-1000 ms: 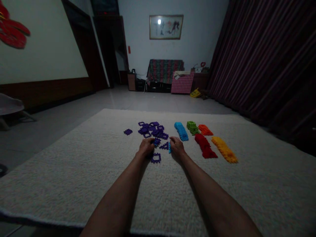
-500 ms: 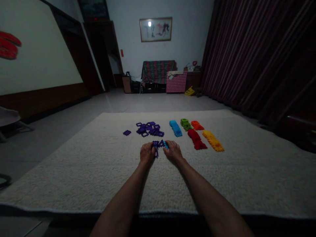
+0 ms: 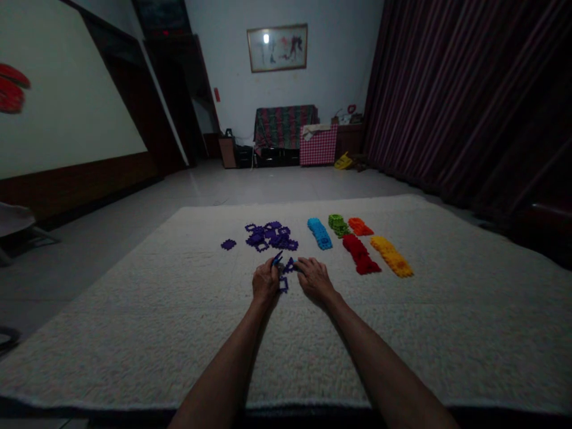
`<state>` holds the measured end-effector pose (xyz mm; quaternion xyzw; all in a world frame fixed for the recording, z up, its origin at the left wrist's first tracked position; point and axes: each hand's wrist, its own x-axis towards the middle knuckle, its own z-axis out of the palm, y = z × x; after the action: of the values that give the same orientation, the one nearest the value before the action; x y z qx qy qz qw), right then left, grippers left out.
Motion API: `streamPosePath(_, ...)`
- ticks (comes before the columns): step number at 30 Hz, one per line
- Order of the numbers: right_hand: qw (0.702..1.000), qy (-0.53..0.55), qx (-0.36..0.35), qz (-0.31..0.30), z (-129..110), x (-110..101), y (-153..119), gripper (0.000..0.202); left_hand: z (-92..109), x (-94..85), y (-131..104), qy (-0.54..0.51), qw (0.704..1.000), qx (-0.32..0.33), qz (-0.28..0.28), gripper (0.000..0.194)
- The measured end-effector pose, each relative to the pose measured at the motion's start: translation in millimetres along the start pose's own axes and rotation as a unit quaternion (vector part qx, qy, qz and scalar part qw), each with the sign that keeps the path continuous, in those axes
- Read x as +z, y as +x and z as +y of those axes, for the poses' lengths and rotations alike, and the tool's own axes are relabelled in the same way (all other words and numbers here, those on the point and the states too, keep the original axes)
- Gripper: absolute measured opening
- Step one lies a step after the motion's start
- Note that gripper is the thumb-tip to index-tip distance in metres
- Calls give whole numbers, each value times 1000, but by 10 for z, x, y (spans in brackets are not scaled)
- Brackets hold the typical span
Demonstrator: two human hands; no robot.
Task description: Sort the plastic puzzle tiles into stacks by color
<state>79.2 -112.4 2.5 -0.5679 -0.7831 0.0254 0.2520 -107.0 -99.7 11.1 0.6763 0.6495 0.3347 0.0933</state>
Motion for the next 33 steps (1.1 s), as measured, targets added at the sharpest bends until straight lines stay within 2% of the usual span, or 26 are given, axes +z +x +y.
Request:
streamPosePath(4, 1000, 26, 0, 15, 2, -1, 0, 41, -38, 25, 16, -17, 1000, -12, 11, 38)
streamPosePath(9, 995, 74, 36, 64, 33, 35, 34, 48, -72, 37, 54, -73, 996, -36, 36, 34)
streamPosePath(17, 994, 88, 30, 64, 94, 66, 38, 43, -55, -5, 91, -144, 986, -70, 36, 25)
streamPosePath(23, 993, 60, 47, 85, 109, 77, 4, 46, -34, -64, 74, -147, 987, -57, 33, 19)
streamPosePath(28, 993, 67, 33, 90, 139, 94, -19, 41, 0, -94, 48, -137, 988, -67, 32, 27)
streamPosePath(33, 989, 107, -17, 100, 241, 90, -24, 43, 43, -86, 56, -112, 990, -83, 16, 41)
